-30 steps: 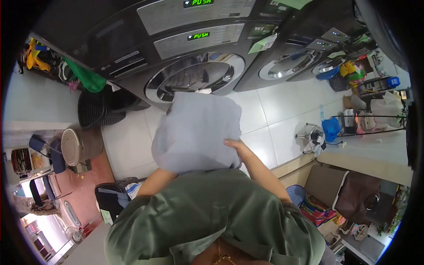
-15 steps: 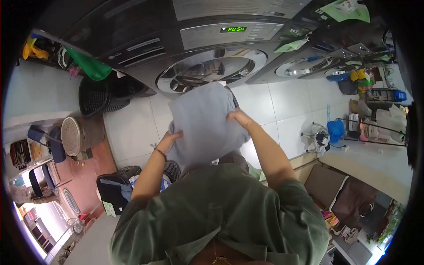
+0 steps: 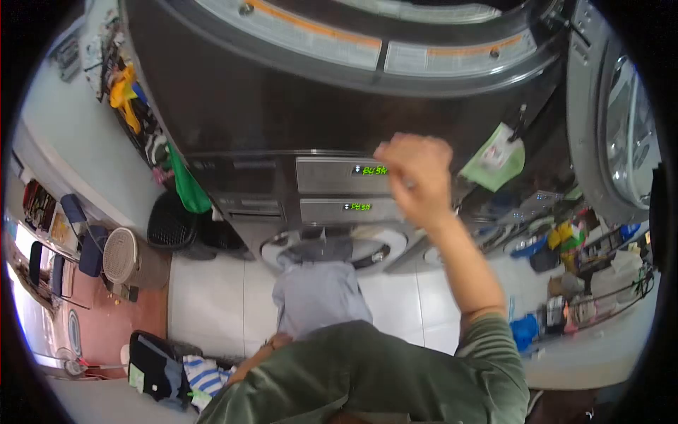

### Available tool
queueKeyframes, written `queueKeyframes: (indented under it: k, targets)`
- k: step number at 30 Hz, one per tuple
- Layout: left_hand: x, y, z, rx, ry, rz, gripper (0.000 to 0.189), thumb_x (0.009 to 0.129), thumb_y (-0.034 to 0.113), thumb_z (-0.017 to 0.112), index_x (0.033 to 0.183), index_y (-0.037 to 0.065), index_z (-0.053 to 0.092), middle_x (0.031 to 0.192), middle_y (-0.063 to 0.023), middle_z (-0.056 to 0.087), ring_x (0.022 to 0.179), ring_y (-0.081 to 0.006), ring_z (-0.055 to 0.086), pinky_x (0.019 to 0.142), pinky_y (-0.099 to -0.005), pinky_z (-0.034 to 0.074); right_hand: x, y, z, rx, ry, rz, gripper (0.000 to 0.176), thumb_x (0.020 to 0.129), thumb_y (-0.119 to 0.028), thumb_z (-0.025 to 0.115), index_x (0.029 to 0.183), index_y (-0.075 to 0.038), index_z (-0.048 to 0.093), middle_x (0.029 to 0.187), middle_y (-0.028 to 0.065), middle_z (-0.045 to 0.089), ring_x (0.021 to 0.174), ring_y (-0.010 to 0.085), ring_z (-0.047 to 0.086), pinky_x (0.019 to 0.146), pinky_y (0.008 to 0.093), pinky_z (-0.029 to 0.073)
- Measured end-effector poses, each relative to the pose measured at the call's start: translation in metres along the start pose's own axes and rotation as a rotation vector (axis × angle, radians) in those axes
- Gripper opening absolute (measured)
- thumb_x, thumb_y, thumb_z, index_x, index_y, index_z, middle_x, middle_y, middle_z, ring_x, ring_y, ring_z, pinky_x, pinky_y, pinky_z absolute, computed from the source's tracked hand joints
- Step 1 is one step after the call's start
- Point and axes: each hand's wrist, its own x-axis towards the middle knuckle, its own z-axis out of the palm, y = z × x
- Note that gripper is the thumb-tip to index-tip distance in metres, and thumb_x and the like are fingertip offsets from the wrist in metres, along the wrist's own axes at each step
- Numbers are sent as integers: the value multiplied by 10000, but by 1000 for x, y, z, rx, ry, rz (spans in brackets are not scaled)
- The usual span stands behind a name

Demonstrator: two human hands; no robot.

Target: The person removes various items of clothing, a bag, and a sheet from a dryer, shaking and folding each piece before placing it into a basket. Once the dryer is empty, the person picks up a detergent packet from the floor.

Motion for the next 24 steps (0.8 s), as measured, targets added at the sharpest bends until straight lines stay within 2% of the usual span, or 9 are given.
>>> queueKeyframes:
  k: [3, 5, 9, 12, 15, 19, 21, 23, 24]
  targets:
    - [-3, 19, 0, -150, 76, -110, 425, 910, 348, 498, 1211, 56, 567, 1204, -184, 568, 1156, -326, 504, 1013, -412, 368, 122, 37, -36, -283, 353, -294, 249, 715, -1, 639, 923, -129, 685, 942, 17, 685, 932, 208, 614, 878, 371, 385]
    - [-5, 26, 1, -222, 126, -141, 427, 906, 347, 503, 1211, 54, 567, 1187, -180, 577, 1141, -324, 515, 1002, -406, 377, 188, 74, -45, -478, 379, -297, 207, 760, -94, 628, 945, -158, 695, 972, 11, 691, 963, 215, 616, 861, 378, 413]
    - [-12, 33, 4, -393, 233, -195, 433, 899, 345, 513, 1212, 51, 566, 1151, -173, 596, 1109, -319, 537, 982, -395, 393, 291, 153, -6, -321, -88, 155, 418, 770, -286, 623, 1176, -187, 617, 1092, 73, 660, 1058, 262, 590, 879, 466, 441]
    - [-22, 31, 14, -551, 310, -235, 437, 893, 344, 520, 1212, 49, 565, 1125, -168, 610, 1085, -315, 554, 966, -386, 405, 312, 130, 32, -852, -276, 53, 552, 748, -243, 646, 1283, -210, 514, 1234, 106, 567, 1156, 278, 521, 933, 439, 397]
    - [-36, 23, 26, -727, 405, -273, 442, 887, 343, 528, 1213, 47, 564, 1098, -162, 624, 1061, -312, 570, 951, -378, 417, 316, 145, 80, -915, -215, -32, 529, 787, -259, 606, 1309, -258, 522, 1300, 89, 537, 1219, 287, 476, 987, 428, 353]
    - [-53, 9, 42, -967, 550, -281, 448, 880, 342, 538, 1213, 44, 563, 1063, -155, 643, 1029, -307, 592, 930, -366, 434, 346, 176, 84, -293, -173, 230, 434, 805, -257, 521, 1228, -211, 605, 1266, 120, 578, 1160, 312, 543, 998, 420, 357]
    - [-59, 4, 45, -1069, 634, -228, 452, 876, 341, 543, 1214, 42, 562, 1045, -152, 653, 1013, -305, 603, 920, -360, 442, 348, 163, 61, 196, 308, 143, 422, 822, -184, 488, 1227, -128, 590, 1171, 143, 628, 1093, 327, 578, 848, 338, 471]
    - [-62, 2, 40, -1083, 699, -126, 455, 872, 341, 548, 1214, 41, 562, 1027, -148, 662, 998, -302, 614, 910, -355, 450, 328, 131, 29, 570, 576, 229, 370, 825, -110, 561, 1153, 60, 576, 1059, 192, 650, 1009, 280, 610, 877, 346, 447]
    - [-67, 7, 31, -1035, 711, -72, 457, 870, 340, 550, 1214, 40, 562, 1019, -147, 667, 990, -301, 620, 904, -352, 454, 307, 105, 13, 791, 601, 201, 358, 823, -104, 564, 1139, 64, 579, 1034, 191, 648, 984, 297, 607, 876, 343, 444]
